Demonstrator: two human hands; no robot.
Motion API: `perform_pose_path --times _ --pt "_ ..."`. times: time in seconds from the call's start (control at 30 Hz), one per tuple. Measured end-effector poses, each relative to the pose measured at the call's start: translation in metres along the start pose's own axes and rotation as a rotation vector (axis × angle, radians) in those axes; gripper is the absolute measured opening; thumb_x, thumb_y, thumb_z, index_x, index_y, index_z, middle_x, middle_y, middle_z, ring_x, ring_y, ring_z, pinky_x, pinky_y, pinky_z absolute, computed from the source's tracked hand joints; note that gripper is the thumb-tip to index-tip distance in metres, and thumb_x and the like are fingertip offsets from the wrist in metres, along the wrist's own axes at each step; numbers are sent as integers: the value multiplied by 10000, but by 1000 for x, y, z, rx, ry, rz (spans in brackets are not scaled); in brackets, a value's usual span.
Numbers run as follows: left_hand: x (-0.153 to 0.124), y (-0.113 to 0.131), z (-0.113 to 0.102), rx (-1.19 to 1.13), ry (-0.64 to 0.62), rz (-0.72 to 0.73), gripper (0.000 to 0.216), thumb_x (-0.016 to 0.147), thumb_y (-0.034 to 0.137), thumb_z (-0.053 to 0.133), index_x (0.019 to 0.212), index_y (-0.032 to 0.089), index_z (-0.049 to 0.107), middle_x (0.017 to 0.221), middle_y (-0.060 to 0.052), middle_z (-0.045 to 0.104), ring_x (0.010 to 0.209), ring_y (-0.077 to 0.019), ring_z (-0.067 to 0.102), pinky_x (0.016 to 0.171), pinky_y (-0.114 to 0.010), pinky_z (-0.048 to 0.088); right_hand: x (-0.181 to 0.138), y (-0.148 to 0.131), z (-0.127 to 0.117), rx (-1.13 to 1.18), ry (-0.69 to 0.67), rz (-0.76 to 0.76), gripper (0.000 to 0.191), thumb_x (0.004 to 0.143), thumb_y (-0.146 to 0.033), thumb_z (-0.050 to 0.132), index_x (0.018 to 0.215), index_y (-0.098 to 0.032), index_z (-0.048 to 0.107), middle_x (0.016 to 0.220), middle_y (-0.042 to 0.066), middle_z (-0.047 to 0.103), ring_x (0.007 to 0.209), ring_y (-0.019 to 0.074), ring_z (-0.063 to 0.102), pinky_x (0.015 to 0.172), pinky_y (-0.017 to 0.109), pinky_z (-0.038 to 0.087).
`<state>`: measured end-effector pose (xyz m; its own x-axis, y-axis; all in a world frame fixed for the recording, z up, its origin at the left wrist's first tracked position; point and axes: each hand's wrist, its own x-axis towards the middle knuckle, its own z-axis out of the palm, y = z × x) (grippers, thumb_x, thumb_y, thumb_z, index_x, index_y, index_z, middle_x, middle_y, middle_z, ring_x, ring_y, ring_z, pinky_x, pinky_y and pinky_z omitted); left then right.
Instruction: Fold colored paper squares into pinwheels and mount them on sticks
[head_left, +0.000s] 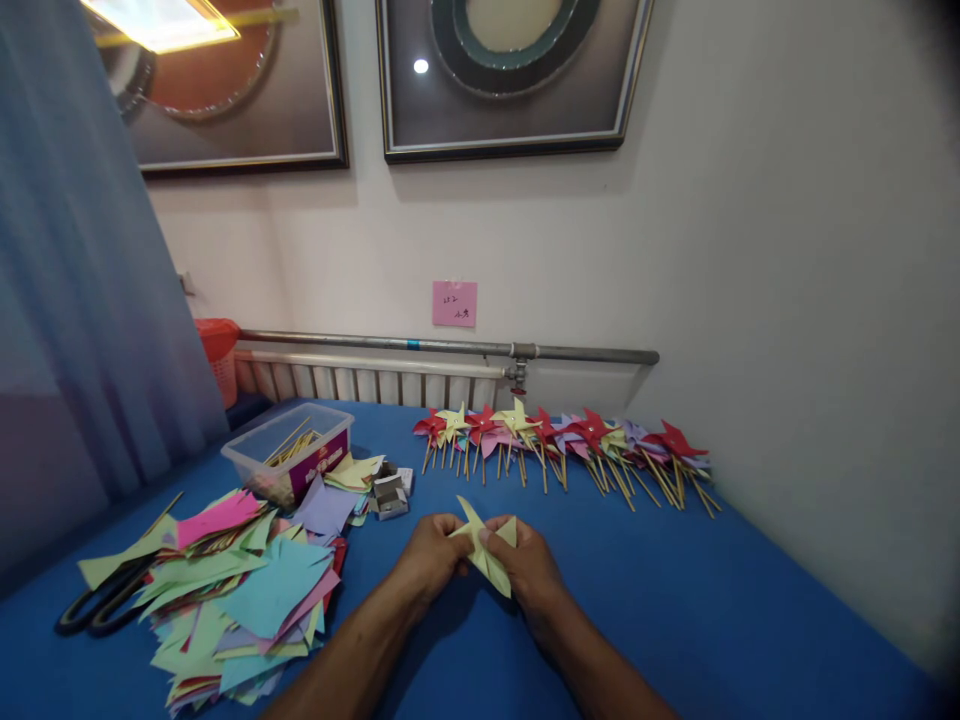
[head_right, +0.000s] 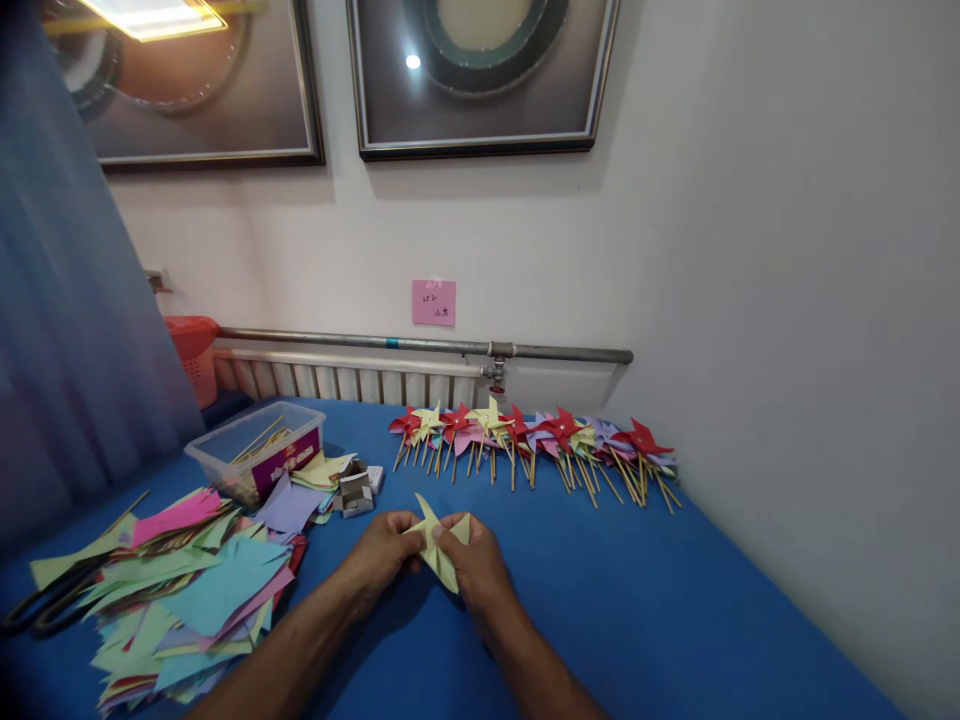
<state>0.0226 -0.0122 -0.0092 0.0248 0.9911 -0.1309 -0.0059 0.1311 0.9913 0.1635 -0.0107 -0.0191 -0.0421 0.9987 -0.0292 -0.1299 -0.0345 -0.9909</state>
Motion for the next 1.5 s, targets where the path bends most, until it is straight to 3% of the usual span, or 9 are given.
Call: perform_pose_path --times 0.3,0.73,1.0,1.23,1.4,1.5 --pt "0 2 -1 -50 -55 -39 248 599 366 716 613 179 554 475 19 554 431 -95 458 479 -224 285 -1 1 3 -94 49 -55 255 660 -418 746 768 -230 612 562 -51 579 515 152 511 529 269 402" --pt "-5 4 1 -98 -36 -44 461 647 619 681 672 180 542 553 0 595 442 -110 499 480 -243 334 -3 -8 4 -191 114 -121 223 674 -399 667 805 -238 586 600 -38 608 551 179 553 539 286 430" --pt "-2 -2 0 -33 -78 -23 357 658 494 712 686 174 555 533 8 591 435 -105 488 480 -234 325 -5 -8 2 -291 101 -158 225 700 -425 642 806 -240 573 602 -33 602 548 185 548 536 288 423" --pt "-3 6 0 8 -3 -46 225 687 329 694 633 182 534 487 25 572 406 -96 469 465 -225 311 -5 -8 3 -196 22 -139 276 740 -440 657 886 -218 581 653 -29 615 579 174 561 552 278 422" --pt "-2 13 -7 -18 65 -50 172 723 256 660 611 187 549 493 15 580 398 -106 467 469 -238 330 -3 -18 -5 -123 -94 -91 463 795 -502 605 1116 -168 604 590 -48 560 521 153 501 515 263 351" --pt "-2 16 -14 -45 88 -41 180 740 234 663 601 192 558 503 16 577 408 -106 465 482 -239 331 -4 -27 -12 -182 -129 -129 560 830 -414 552 1327 -157 551 637 -40 579 567 153 530 564 268 383"
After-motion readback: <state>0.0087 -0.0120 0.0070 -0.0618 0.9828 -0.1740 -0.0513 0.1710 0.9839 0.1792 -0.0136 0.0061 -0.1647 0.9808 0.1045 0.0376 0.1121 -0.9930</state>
